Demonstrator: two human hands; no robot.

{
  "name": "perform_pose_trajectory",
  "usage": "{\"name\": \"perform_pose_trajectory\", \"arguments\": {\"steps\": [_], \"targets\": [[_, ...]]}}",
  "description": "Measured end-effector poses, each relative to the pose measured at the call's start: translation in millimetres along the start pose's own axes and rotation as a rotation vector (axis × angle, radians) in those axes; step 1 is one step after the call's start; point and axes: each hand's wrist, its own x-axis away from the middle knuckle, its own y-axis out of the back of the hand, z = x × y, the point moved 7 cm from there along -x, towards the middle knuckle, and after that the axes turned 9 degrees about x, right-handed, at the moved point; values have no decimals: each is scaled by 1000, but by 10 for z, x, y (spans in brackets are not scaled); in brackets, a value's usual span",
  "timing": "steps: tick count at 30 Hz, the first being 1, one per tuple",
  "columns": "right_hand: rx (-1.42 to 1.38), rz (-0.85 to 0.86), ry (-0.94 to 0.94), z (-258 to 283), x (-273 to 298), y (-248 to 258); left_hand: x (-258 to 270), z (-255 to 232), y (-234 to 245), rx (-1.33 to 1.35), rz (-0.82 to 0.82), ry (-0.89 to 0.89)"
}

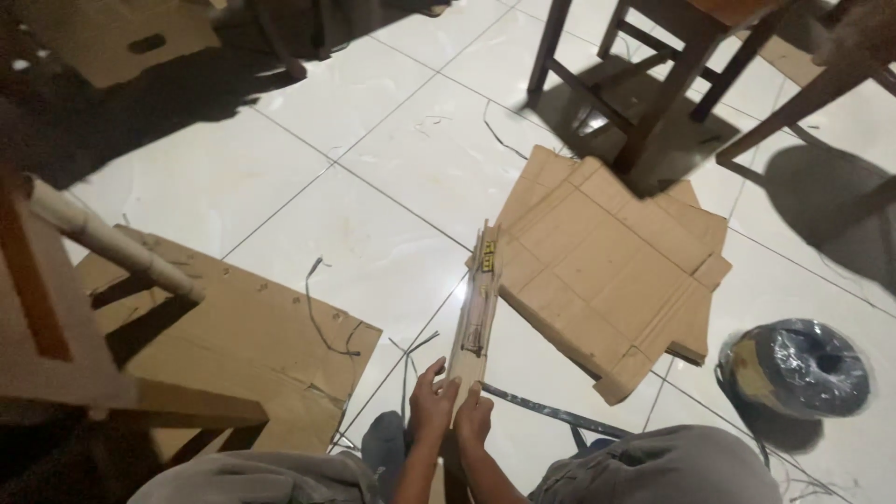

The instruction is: Wrapping wooden chair legs with cardboard and wire for protection

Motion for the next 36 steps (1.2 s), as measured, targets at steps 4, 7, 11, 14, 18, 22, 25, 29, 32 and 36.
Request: {"name": "perform_pose_trajectory", "arguments": {"steps": [4,7,11,14,18,22,25,29,32,36], "targets": [[-243,179,-160,89,255,-278,-22,29,218,-14,-63,-93],[-267,183,-62,246,405,-363,13,-87,438,66,-160,-221],[-373,145,118,503,594,-372,146,-293,665,-3,-257,-293],[-411,137,106,587,703,-411,168,-328,816,-17,-351,-254],[-435,193,115,663,818,-425,148,-147,1005,260,-359,60],[-582,180,266,876,859,-369,5,547,968,753,-353,283],[-923,358,46,984,900,-422,-403,1499,808,1071,-348,363],[-788,319,-108,800,687,-506,-355,1448,738,1120,-179,372],[-722,376,-238,904,884,-499,-161,1327,750,1136,-90,471],[-728,313,-95,1222,893,-325,-207,1595,785,1062,42,512]]}}
